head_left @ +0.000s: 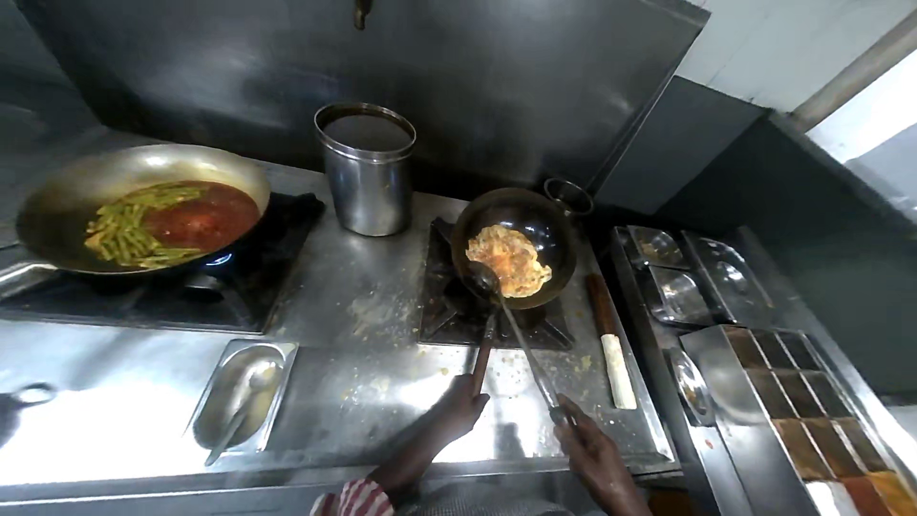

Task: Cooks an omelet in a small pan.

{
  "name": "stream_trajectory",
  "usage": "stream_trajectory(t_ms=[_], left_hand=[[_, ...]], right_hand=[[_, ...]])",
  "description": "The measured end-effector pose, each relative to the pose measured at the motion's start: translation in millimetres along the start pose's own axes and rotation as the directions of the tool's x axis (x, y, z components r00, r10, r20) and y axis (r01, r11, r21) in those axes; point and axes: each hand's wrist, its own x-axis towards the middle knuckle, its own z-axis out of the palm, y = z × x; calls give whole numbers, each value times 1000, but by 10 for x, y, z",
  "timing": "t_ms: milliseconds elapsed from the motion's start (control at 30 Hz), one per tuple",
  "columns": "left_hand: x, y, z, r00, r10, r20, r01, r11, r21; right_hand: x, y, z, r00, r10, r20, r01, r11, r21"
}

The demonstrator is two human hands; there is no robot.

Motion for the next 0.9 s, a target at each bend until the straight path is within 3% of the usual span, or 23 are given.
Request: stream_trajectory(t_ms=[133, 300, 367, 533, 633, 767, 900], left_hand=[[-8, 13, 3, 1000, -3, 3, 3, 1000, -21], [-19, 40, -20, 999, -40, -2, 40, 999, -27], [-28, 45, -20, 998, -58, 18, 59, 998, -37], [-26, 90, -70, 993, -101, 64, 109, 984, -140], [-37, 138, -108, 989, -106, 98, 131, 948, -290], [8, 159, -99, 991, -69, 116, 124, 808, -575], [-62, 281, -87, 994, -47, 95, 101, 689, -718]], right_hand=[[75, 49, -122, 996, -18, -83, 7, 991, -132], [-70, 104, -591, 999, -25, 20, 29, 967, -252], [41, 108, -670, 999, -30, -46, 14, 949, -316], [-47, 14, -603, 969, -109, -223, 82, 989, -124], [-237, 156, -491, 962, -137, -235, 116, 988, -102], [-230, 278, -246, 974, -26, -224, 38, 998, 49], [-355, 275, -236, 977, -73, -201, 76, 997, 8]])
